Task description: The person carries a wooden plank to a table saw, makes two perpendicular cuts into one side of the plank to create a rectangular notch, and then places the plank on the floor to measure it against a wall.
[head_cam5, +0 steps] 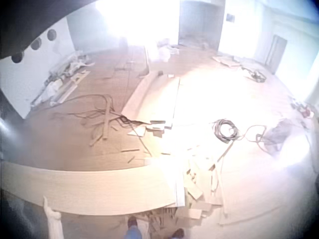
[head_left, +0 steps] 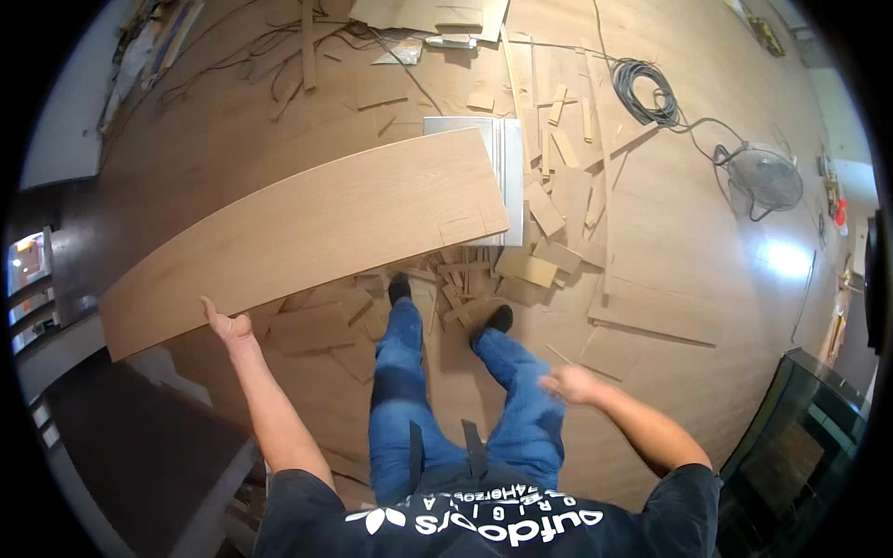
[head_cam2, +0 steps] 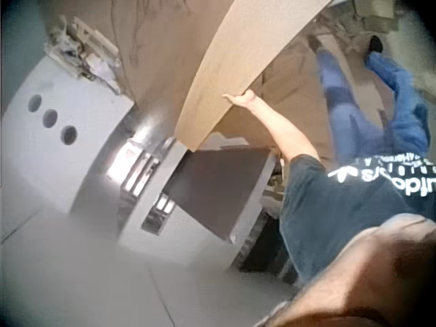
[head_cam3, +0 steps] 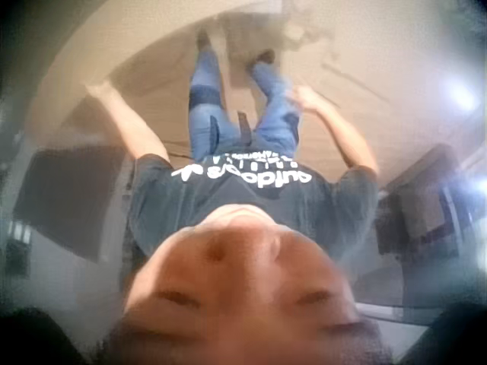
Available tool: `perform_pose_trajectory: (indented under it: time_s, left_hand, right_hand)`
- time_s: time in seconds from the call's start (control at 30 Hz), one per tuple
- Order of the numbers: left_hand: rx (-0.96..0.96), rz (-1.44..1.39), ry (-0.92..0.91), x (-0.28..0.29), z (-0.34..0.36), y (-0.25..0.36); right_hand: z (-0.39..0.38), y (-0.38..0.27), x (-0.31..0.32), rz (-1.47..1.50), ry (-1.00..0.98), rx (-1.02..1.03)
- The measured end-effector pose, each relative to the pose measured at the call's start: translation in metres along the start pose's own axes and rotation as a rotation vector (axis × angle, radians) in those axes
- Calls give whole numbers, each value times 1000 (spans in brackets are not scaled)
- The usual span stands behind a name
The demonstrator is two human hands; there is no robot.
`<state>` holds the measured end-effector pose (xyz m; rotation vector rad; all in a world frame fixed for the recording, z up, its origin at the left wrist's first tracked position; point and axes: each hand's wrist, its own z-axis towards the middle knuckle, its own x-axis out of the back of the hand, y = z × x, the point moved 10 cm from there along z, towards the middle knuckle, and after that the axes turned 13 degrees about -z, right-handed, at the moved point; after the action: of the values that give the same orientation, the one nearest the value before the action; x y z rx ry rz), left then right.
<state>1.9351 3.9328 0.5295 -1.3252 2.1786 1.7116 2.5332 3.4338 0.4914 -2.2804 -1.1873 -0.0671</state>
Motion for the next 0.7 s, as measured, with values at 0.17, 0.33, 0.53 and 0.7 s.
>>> perform_pose_trajectory:
  time_s: [0.17,0.33,0.53,0.7]
  left_hand:
    - [17,113,52,25,119,-150]
    - [36,167,80,16,226,-287]
    - [43,50,-40,9,313,-377]
    - [94,67,-60,8,338,-413]
  right_hand:
    - [228,118,252,-14,842,-144]
    - [427,121,477,-240,1309,-23]
    - [576,131,499,-208,377,-352]
    - [569,129,504,-108,550,-298]
